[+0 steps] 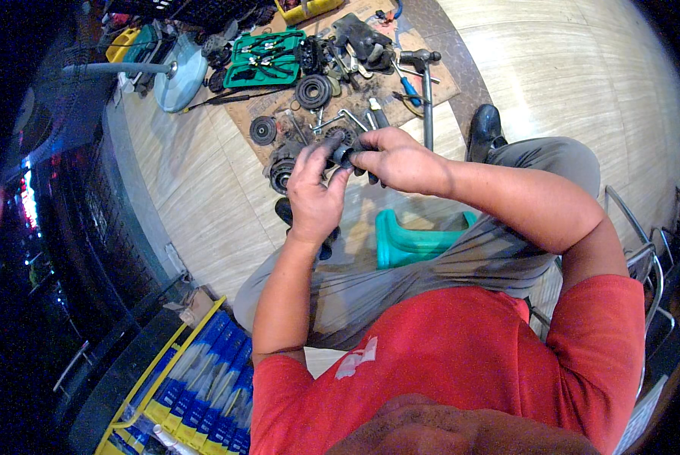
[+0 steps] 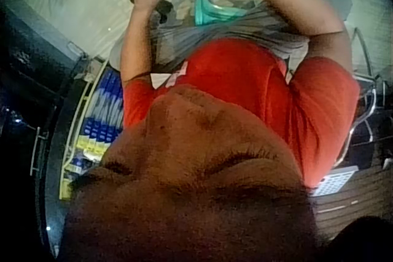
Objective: The person disassembles an alternator by hand, pulling out internal parts like gears and bearings and placing them on a wooden board.
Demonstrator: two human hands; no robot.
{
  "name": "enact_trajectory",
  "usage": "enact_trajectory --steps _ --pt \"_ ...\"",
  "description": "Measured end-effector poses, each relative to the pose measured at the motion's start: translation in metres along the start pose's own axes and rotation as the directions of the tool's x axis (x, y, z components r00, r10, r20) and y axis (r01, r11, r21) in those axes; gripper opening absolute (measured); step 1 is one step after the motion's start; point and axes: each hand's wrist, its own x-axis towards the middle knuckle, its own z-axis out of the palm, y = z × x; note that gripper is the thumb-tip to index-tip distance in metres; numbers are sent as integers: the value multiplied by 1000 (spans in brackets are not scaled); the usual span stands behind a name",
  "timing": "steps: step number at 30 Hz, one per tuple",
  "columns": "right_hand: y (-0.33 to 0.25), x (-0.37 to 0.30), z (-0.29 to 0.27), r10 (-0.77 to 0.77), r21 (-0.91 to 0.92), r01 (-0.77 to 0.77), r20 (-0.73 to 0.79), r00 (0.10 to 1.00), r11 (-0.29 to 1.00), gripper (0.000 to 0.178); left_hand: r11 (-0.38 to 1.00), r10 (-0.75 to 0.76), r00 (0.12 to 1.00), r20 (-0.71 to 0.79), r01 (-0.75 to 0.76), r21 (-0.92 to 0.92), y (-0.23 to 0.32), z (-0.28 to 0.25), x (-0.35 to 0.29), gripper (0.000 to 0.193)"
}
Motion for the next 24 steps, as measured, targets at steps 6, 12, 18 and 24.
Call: enact_trajectory --steps 6,12,18,24 --pt "8 4 -1 32 22 -32 29 999 999 24 1000 9 999 43 -10 13 4 0 -1 49" --pt "3 2 -6 -7 -48 11 78 997 999 24 999 12 997 76 -15 29 2 -2 1 48" --pt "8 6 -7 -118 -205 133 85 989 970 29 996 10 971 238 -30 80 -2 -11 6 45" --pt "4 3 -7 -199 -470 227 110 974 853 34 995 -77 979 187 62 83 -5 -9 2 49"
